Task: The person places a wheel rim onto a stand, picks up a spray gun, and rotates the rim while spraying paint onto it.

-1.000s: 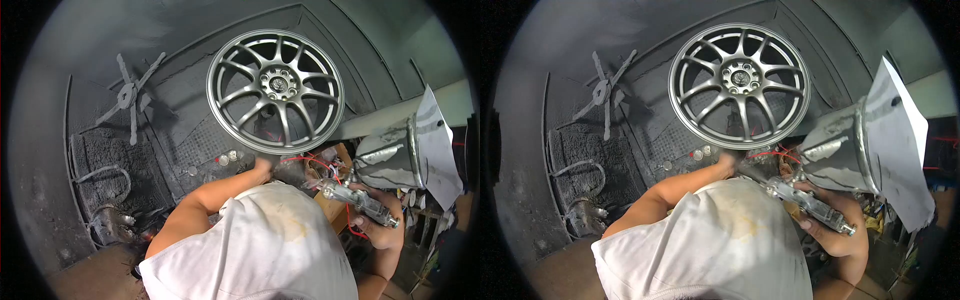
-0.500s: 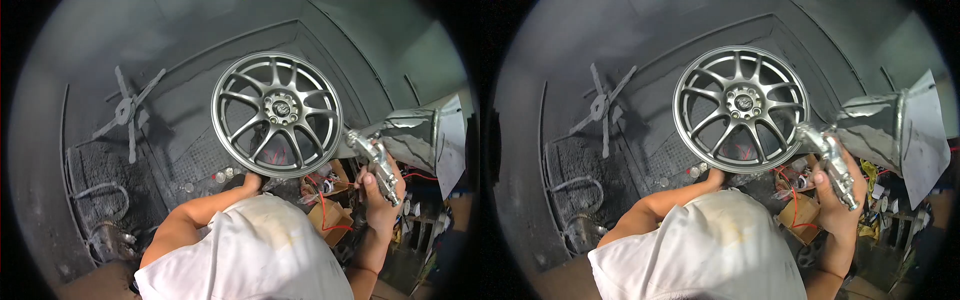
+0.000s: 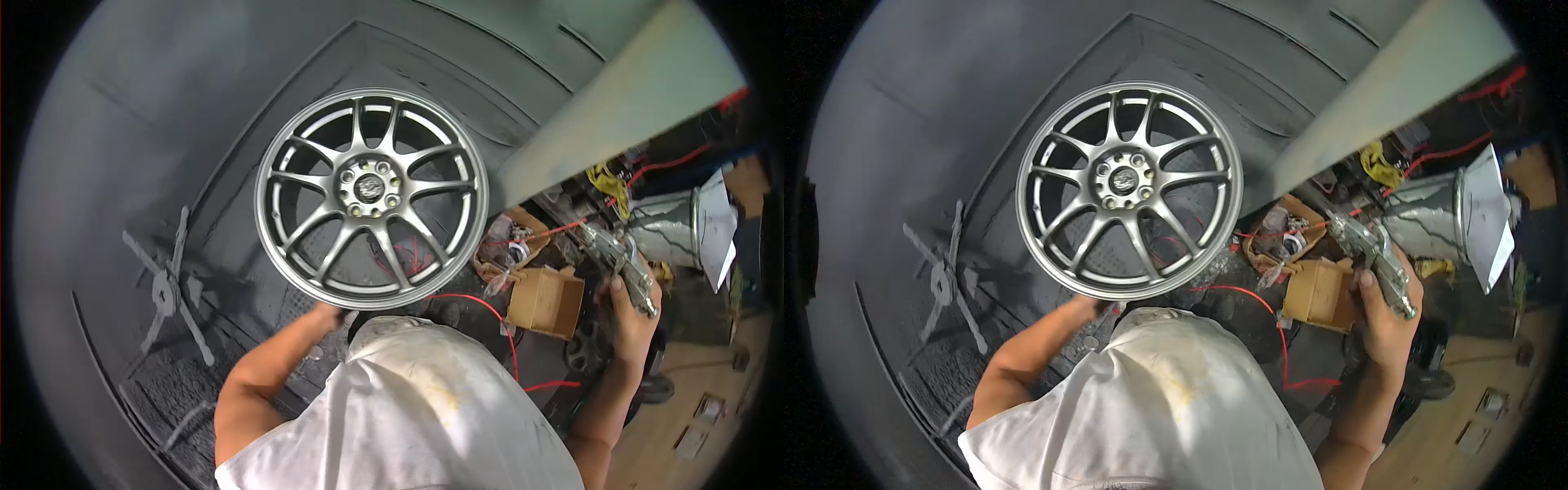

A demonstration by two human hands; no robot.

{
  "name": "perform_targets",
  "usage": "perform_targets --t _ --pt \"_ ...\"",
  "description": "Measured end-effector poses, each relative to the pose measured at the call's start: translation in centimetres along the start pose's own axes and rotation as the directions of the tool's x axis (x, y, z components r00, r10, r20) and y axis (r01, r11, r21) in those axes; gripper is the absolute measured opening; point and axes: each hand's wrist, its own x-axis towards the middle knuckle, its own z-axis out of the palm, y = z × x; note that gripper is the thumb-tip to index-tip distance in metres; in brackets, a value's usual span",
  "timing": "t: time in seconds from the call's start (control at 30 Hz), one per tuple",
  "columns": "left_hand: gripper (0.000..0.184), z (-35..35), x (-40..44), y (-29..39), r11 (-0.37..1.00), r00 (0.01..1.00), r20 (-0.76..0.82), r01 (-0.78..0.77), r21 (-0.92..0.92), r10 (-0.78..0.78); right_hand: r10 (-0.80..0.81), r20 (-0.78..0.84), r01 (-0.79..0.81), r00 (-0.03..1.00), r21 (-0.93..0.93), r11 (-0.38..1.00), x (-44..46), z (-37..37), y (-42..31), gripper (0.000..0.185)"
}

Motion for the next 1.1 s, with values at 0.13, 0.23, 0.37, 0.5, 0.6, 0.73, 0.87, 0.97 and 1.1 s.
perform_targets --t 0.13,0.23,0.37,0.5,0.6,0.73,0.87,0.97,1.1 --pt "0.043 -10.8 6.5 10.5 0.959 0.944 -0.18 -0.258 0.12 0.277 0.031 -0.037 -0.03 0.999 0.035 0.999 0.0 0.3 -0.2 0.059" --pt "0.044 -18.8 12.7 19.0 0.883 0.85 -0.249 -0.425 0.199 0.465 0.026 -0.023 -0.024 0.999 0.066 0.998 0.3 -0.2 0.6 0.059" --pt "0.046 -20.9 13.0 21.3 0.786 0.74 -0.359 -0.618 -0.031 0.568 0.034 -0.006 -0.033 0.999 0.129 0.991 0.7 -1.2 1.2 0.058" --pt "0.052 -16.2 8.6 11.1 0.907 0.807 -0.43 -0.414 0.078 0.405 0.039 0.087 -0.058 0.995 0.222 0.973 1.4 -2.8 2.7 0.056" --pt "0.057 -11.1 5.8 -0.3 0.986 0.884 -0.45 -0.06 0.158 0.126 0.041 0.126 -0.068 0.991 0.217 0.974 2.0 -3.8 3.9 0.06" --pt "0.081 -3.7 3.4 -11.2 0.949 0.916 -0.297 0.199 -0.244 -0.269 0.016 0.243 -0.082 0.97 0.264 0.961 2.6 -5.4 6.6 0.062" --pt "0.091 8.1 0.5 -13.0 0.86 0.988 -0.1 0.048 -0.509 -0.114 -0.014 0.574 -0.222 0.819 0.34 0.914 0.1 -6.2 10.6 0.058" --pt "0.091 13.4 1.3 -12.8 0.858 0.999 -0.025 -0.042 -0.512 0.034 -0.21 0.741 -0.183 0.638 0.41 0.894 -1.5 -6.2 13.9 0.047" --pt "0.093 15.8 0.4 -11.3 0.827 0.998 -0.047 -0.053 -0.56 0.032 -0.259 0.694 0.033 0.672 0.322 0.946 -3.2 -7.8 16.2 0.042"
